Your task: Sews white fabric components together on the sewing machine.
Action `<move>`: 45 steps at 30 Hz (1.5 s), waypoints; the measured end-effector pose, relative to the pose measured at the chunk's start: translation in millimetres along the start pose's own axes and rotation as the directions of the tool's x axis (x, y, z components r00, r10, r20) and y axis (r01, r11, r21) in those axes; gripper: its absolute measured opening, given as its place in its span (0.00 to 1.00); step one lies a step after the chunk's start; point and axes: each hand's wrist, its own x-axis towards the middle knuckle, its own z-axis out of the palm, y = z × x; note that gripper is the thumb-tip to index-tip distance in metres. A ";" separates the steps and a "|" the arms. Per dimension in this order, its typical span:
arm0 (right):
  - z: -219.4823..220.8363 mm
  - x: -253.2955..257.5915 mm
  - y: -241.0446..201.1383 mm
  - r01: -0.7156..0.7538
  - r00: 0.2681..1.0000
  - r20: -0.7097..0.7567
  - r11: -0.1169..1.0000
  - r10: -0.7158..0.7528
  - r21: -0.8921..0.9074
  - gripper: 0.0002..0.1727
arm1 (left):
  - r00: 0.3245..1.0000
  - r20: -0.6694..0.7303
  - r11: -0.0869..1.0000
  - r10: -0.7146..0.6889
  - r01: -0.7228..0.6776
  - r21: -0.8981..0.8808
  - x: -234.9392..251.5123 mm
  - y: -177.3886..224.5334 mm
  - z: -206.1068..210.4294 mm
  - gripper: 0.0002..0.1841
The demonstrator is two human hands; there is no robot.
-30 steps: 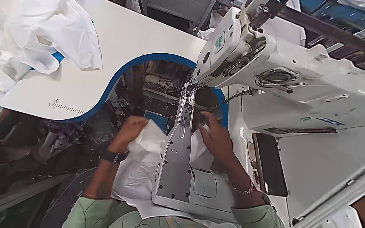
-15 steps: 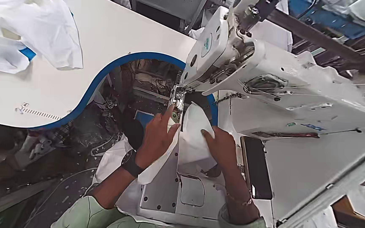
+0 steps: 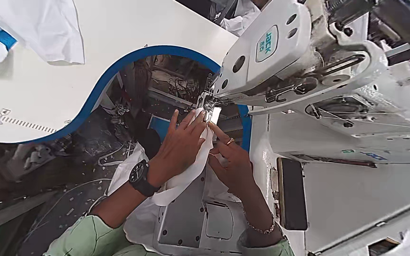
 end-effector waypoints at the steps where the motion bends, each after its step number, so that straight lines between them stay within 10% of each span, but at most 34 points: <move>1: -0.7 -2.4 -1.7 -0.015 1.000 0.021 0.998 0.014 0.056 0.10 | 1.000 -0.009 0.999 0.017 -0.017 0.032 -0.3 0.7 -0.7 0.20; 8: 10.6 8.1 3.3 -0.129 0.991 0.113 0.807 0.078 0.577 0.06 | 1.000 -0.028 0.985 -0.009 0.004 -0.172 -9.9 3.4 -2.8 0.22; 14: 14.0 13.9 -17.5 -0.133 0.985 -0.058 0.938 0.160 0.319 0.09 | 0.999 -0.037 0.968 0.010 -0.019 -0.249 -4.4 6.3 -3.3 0.20; 21: 7.0 17.6 -7.2 -0.234 0.968 0.045 0.819 0.248 0.524 0.09 | 0.999 -0.044 0.968 -0.026 0.014 -0.249 2.9 7.9 1.8 0.20; 32: 24.5 21.0 -47.8 -0.229 0.936 -0.312 0.953 0.161 -0.197 0.11 | 0.977 -0.164 0.955 -0.134 0.083 -0.284 20.1 -6.9 20.0 0.11; 38: -37.3 -72.0 -26.3 -0.489 0.824 0.261 0.864 0.502 -0.118 0.11 | 0.841 0.494 0.849 -0.220 0.415 -0.328 -43.9 37.1 -73.6 0.18; 41: -42.1 -82.4 -25.6 -0.223 0.910 0.338 0.971 0.240 -0.088 0.16 | 0.993 0.017 0.962 -0.121 0.121 -0.245 -78.5 42.9 -46.2 0.12; 43: -36.0 -66.9 -80.6 0.078 0.975 0.221 0.952 -0.011 -0.296 0.17 | 0.977 -0.210 0.983 -0.021 -0.018 -0.185 -79.2 36.3 -20.9 0.15; 45: -23.2 -70.6 -117.1 0.065 0.964 0.262 0.923 0.040 -0.378 0.14 | 0.962 -0.275 0.983 -0.004 -0.046 -0.177 -79.4 38.4 -9.0 0.15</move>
